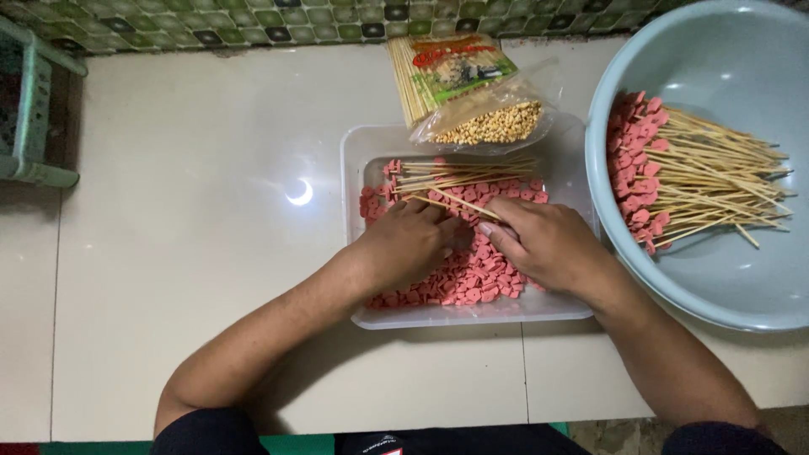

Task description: Skewering small pink food pieces onto wooden sticks and placing them in a bowl

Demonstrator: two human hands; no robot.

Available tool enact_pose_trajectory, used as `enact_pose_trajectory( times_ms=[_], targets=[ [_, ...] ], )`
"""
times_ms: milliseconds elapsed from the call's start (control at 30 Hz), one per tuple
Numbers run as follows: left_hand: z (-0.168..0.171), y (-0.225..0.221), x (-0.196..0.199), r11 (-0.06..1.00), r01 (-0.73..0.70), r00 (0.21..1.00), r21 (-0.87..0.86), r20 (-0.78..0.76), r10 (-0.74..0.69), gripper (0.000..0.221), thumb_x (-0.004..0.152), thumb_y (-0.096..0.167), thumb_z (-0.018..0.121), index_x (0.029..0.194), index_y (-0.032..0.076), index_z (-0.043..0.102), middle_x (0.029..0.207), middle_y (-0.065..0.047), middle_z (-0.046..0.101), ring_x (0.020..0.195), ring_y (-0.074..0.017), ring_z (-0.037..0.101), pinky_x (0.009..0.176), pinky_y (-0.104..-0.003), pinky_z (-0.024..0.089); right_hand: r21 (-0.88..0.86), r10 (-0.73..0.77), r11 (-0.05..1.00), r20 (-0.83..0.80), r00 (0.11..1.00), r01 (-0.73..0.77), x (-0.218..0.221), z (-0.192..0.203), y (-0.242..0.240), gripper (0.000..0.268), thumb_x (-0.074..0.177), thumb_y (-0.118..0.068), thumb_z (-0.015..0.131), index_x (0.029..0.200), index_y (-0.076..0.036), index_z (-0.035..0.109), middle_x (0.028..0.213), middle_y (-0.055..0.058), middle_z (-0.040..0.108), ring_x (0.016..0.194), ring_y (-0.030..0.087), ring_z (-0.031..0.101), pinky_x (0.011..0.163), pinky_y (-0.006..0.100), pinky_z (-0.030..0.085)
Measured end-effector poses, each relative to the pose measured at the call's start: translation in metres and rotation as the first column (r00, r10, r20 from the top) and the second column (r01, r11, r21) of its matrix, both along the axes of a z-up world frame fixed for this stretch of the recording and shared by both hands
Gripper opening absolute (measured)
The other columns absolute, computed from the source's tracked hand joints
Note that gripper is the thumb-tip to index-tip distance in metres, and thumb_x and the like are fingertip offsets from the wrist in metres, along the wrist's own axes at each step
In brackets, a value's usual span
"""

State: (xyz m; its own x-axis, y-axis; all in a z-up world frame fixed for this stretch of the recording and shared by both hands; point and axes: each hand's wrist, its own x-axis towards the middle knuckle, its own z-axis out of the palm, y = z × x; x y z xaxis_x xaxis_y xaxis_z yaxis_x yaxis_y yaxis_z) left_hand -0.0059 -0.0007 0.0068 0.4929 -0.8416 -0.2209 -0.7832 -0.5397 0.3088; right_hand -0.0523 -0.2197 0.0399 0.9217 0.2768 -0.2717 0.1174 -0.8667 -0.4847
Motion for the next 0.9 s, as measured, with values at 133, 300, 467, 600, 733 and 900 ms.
enact_pose_trajectory(
  times_ms=[133, 300, 467, 600, 733, 900],
  targets=[
    [0.003, 0.000, 0.000, 1.000, 0.001, 1.000, 0.017, -0.013, -0.001, 0.041, 0.101, 0.030, 0.061, 0.135, 0.009, 0.065, 0.120, -0.022, 0.069, 0.117, -0.0438, 0.062, 0.096, -0.054, 0.051, 0.027, 0.022, 0.999, 0.017, 1.000, -0.023, 0.000, 0.002, -0.002, 0.016, 0.099, -0.031, 0.056, 0.097, -0.016, 0.060, 0.082, 0.017, 0.069, 0.086, 0.044, 0.071, 0.074, 0.057, 0.055],
    [0.027, -0.001, 0.000, 1.000, 0.002, 0.999, 0.028, -0.049, 0.000, 0.041, 0.102, 0.031, 0.058, 0.136, 0.009, 0.064, 0.124, -0.022, 0.068, 0.122, -0.0441, 0.058, 0.101, -0.056, 0.049, 0.059, 0.027, 0.998, 0.014, 1.000, -0.028, -0.001, 0.000, -0.001, 0.017, 0.102, -0.029, 0.053, 0.097, -0.014, 0.059, 0.082, 0.018, 0.068, 0.085, 0.046, 0.071, 0.073, 0.057, 0.055],
    [0.005, -0.002, -0.002, 0.998, 0.024, 0.999, 0.050, -0.036, -0.022, 0.041, 0.100, 0.032, 0.062, 0.137, 0.015, 0.065, 0.123, -0.020, 0.068, 0.122, -0.0429, 0.057, 0.100, -0.056, 0.049, 0.027, 0.024, 0.999, 0.040, 0.999, -0.025, -0.002, -0.007, -0.003, 0.018, 0.101, -0.034, 0.054, 0.096, -0.018, 0.060, 0.082, 0.013, 0.069, 0.085, 0.041, 0.072, 0.075, 0.053, 0.056],
    [-0.015, -0.001, -0.001, 0.997, 0.028, 0.999, 0.074, -0.019, -0.027, 0.041, 0.096, 0.031, 0.067, 0.136, 0.022, 0.068, 0.122, -0.017, 0.069, 0.123, -0.0416, 0.056, 0.101, -0.055, 0.049, 0.023, 0.023, 0.999, 0.057, 0.998, -0.024, -0.002, -0.007, -0.003, 0.017, 0.100, -0.034, 0.055, 0.097, -0.018, 0.061, 0.085, 0.015, 0.070, 0.089, 0.043, 0.072, 0.077, 0.055, 0.055],
    [-0.006, -0.001, -0.003, 0.993, 0.037, 0.999, 0.112, -0.015, -0.036, 0.043, 0.096, 0.030, 0.066, 0.139, 0.025, 0.066, 0.122, -0.017, 0.069, 0.123, -0.0405, 0.057, 0.103, -0.055, 0.049, 0.032, 0.025, 0.999, 0.070, 0.997, -0.028, -0.003, -0.007, -0.004, 0.016, 0.100, -0.033, 0.055, 0.099, -0.018, 0.061, 0.085, 0.017, 0.070, 0.089, 0.044, 0.071, 0.076, 0.056, 0.055],
    [-0.016, 0.001, -0.003, 0.998, 0.062, 0.997, 0.033, 0.053, -0.064, 0.036, 0.090, 0.033, 0.074, 0.123, 0.018, 0.076, 0.117, -0.014, 0.070, 0.117, -0.0381, 0.059, 0.098, -0.052, 0.051, 0.060, 0.030, 0.998, 0.087, 0.996, -0.035, -0.006, 0.000, -0.002, 0.016, 0.099, -0.030, 0.056, 0.100, -0.016, 0.062, 0.087, 0.019, 0.070, 0.091, 0.045, 0.070, 0.078, 0.057, 0.054]
  ],
)
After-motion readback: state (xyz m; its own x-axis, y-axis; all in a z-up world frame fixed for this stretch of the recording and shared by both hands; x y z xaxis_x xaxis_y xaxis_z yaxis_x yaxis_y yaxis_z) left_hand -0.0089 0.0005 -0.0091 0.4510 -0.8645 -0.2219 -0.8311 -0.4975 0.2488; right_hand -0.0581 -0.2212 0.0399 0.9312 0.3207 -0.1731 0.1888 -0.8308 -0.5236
